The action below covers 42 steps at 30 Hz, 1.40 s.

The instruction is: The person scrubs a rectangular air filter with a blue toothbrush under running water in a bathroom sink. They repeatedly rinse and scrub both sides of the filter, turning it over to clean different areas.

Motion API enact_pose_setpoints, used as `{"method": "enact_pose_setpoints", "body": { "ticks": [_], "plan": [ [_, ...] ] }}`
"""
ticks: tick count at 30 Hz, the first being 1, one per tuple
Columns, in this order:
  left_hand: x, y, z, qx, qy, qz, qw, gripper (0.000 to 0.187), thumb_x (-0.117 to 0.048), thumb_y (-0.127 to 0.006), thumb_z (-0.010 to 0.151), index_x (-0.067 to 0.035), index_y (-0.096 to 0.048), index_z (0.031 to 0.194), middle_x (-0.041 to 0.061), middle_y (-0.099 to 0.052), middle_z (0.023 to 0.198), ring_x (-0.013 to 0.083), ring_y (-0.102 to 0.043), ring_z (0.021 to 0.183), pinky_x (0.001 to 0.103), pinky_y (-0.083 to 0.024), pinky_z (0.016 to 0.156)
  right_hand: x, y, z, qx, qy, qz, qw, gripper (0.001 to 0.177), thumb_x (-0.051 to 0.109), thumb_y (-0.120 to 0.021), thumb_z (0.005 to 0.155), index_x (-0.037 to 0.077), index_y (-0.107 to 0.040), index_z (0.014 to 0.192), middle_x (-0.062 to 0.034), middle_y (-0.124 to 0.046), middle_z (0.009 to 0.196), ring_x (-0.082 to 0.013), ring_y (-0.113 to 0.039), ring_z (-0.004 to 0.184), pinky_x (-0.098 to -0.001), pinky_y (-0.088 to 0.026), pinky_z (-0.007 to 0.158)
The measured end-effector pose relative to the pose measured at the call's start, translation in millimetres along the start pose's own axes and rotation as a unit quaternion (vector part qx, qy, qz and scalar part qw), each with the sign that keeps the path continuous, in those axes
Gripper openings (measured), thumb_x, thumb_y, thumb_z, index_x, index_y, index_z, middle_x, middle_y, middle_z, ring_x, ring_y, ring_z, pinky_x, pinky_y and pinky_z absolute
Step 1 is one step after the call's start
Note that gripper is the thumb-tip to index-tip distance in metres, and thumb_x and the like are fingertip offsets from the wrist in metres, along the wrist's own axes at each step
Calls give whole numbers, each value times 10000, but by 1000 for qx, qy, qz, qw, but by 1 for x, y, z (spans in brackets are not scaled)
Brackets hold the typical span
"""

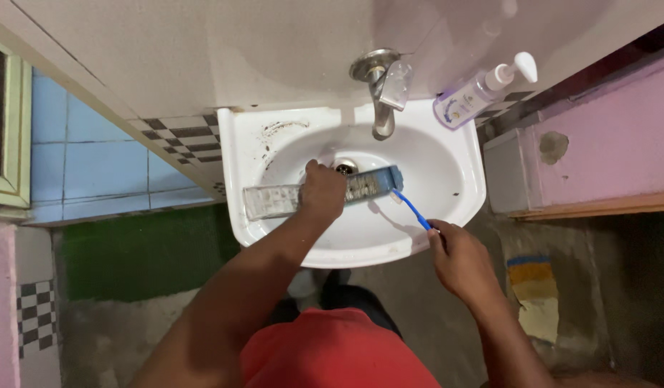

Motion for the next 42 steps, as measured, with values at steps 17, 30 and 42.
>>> {"method": "enact_pose_setpoints", "body": {
  "ticks": [17, 30, 42],
  "plan": [
    [3, 142, -88, 124, -24, -85, 988, 682, -249, -903, 678, -220, -664, 1316, 50, -700, 1174, 250, -472, 1337, 670, 13, 1232, -16, 13, 83, 257, 130, 114, 951, 428, 432, -694, 925, 65, -738, 1139, -92, -742, 853, -192, -661, 775, -365, -558, 679],
    [-2, 116, -140, -373, -24, -272, 887, 569, -332, -865, 761, -135, -670, 1258, 164, -607, 1354, 355, -441, 1344, 615, -205, 1119, -47, 17, 101, 386, 68, 248, 886, 328, 308, -667, 944, 58, -796, 1113, 46, -600, 670, -55, -428, 537, -237, -382, 503],
    [-95, -1, -97, -258, 144, -931, 214, 693, -610, -246, 994, -96, -507, 1378, 108, -643, 1269, 231, -619, 1181, 393, -465, 1060, -38, -14, 79, 425, 43, 309, 850, 327, 272, -655, 956, 41, -758, 1163, 47, -571, 668, -53, -381, 506, -244, -313, 465]
  ]
}}
Point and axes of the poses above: each hand's wrist, its own z-axis towards the middle knuckle, its own y-axis out of the back of the hand, x = y × z, the point moved 2 cm from there along z, towards the middle knuckle
